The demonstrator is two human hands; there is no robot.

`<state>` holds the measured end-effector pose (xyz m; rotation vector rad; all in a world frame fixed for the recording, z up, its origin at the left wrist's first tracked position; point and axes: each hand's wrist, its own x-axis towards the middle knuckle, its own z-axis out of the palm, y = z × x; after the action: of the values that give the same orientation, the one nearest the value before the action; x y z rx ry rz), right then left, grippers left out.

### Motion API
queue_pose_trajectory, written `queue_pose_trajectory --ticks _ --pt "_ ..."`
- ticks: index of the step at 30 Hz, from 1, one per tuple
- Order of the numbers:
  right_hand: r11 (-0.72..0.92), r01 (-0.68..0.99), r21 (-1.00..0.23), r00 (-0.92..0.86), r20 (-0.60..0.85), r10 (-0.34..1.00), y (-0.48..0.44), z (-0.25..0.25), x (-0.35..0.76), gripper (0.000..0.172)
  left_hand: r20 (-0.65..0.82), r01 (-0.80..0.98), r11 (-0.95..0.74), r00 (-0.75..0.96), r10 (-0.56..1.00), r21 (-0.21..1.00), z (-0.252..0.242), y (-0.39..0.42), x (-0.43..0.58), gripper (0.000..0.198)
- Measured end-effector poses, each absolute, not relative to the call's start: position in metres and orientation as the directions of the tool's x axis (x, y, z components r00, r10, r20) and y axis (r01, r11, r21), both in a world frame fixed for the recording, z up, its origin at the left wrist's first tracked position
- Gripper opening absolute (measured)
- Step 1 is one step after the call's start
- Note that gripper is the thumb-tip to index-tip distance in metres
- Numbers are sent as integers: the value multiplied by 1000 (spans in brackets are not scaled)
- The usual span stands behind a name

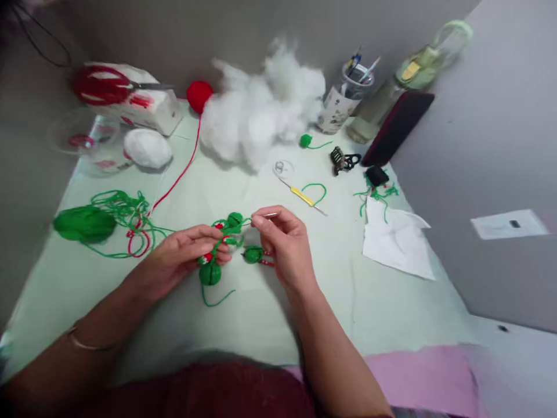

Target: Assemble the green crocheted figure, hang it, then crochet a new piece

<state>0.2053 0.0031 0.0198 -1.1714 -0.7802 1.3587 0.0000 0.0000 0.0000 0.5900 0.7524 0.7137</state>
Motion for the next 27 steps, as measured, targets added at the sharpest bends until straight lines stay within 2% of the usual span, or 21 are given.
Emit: queue_pose_trajectory --ticks 4,8,11,13,16,27 --pt "-108 -235 -966 77 -130 989 -4 21 205 8 -430 -355 610 467 772 709 1 -1 -1 17" --pt "78 22 -997 -28 78 997 -12 21 199 3 -442 -359 614 455 773 703 2 -1 -1 17" --pt "252 222 -942 -77 241 967 -16 19 194 7 -437 -372 614 459 774 696 2 0 -1 15" --pt "335 294 -895 -94 322 942 -17 18 192 8 -432 -378 611 459 776 695 2 0 -1 15" --pt "391 335 -857 -112 376 920 -17 16 190 10 -425 -384 607 461 779 696 2 0 -2 15" --pt "429 346 -834 -143 405 903 -17 15 188 15 -412 -383 598 466 783 704 0 0 -2 16"
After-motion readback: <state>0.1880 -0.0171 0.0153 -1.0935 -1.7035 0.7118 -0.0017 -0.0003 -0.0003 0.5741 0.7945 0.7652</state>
